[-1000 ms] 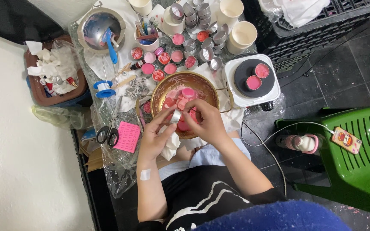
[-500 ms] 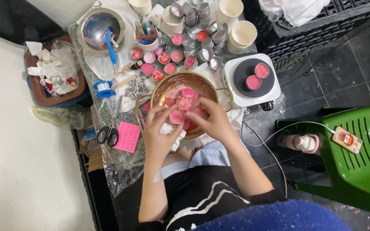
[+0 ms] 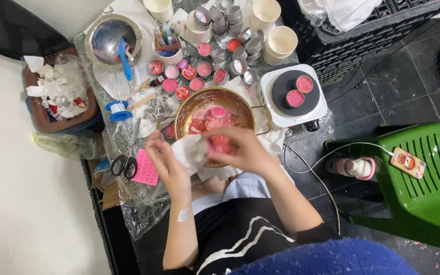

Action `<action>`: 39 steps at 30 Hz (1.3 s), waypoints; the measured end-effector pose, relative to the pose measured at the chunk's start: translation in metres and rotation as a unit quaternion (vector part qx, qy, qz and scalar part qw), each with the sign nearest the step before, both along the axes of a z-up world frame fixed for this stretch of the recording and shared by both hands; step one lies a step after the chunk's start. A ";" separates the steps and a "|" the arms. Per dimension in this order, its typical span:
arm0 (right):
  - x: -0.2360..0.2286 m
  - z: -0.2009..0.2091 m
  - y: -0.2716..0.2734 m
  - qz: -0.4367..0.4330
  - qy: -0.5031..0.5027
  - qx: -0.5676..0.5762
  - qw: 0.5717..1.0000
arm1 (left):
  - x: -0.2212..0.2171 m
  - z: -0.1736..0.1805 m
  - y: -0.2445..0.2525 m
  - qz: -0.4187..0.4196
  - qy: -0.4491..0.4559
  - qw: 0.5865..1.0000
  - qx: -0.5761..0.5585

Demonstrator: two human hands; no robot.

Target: The recorder is wiping and preparing small metal candle tins for a candle-making process.

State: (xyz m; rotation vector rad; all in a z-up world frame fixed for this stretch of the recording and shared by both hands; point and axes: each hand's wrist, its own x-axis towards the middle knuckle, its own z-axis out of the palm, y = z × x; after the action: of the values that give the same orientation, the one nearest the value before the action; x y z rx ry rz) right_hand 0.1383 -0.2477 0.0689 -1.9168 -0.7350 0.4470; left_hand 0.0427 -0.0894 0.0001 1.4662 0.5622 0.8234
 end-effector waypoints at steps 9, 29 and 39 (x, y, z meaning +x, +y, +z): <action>-0.006 -0.035 0.016 -0.038 -0.088 0.041 0.995 | 0.002 -0.019 0.008 -0.144 -0.146 0.956 -0.211; -0.014 -0.024 0.014 0.000 -0.206 0.034 0.978 | -0.010 -0.052 0.005 -0.189 -0.054 0.911 -0.363; -0.005 -0.024 0.035 0.000 -0.268 -0.019 0.963 | 0.012 -0.072 0.022 -0.146 -0.062 0.923 -0.351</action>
State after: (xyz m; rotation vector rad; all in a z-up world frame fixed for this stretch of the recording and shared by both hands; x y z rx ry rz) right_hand 0.1332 -0.2127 0.0446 -2.0956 -1.0761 -0.0728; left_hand 0.0546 -0.0669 -0.0722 0.7991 0.4608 0.4033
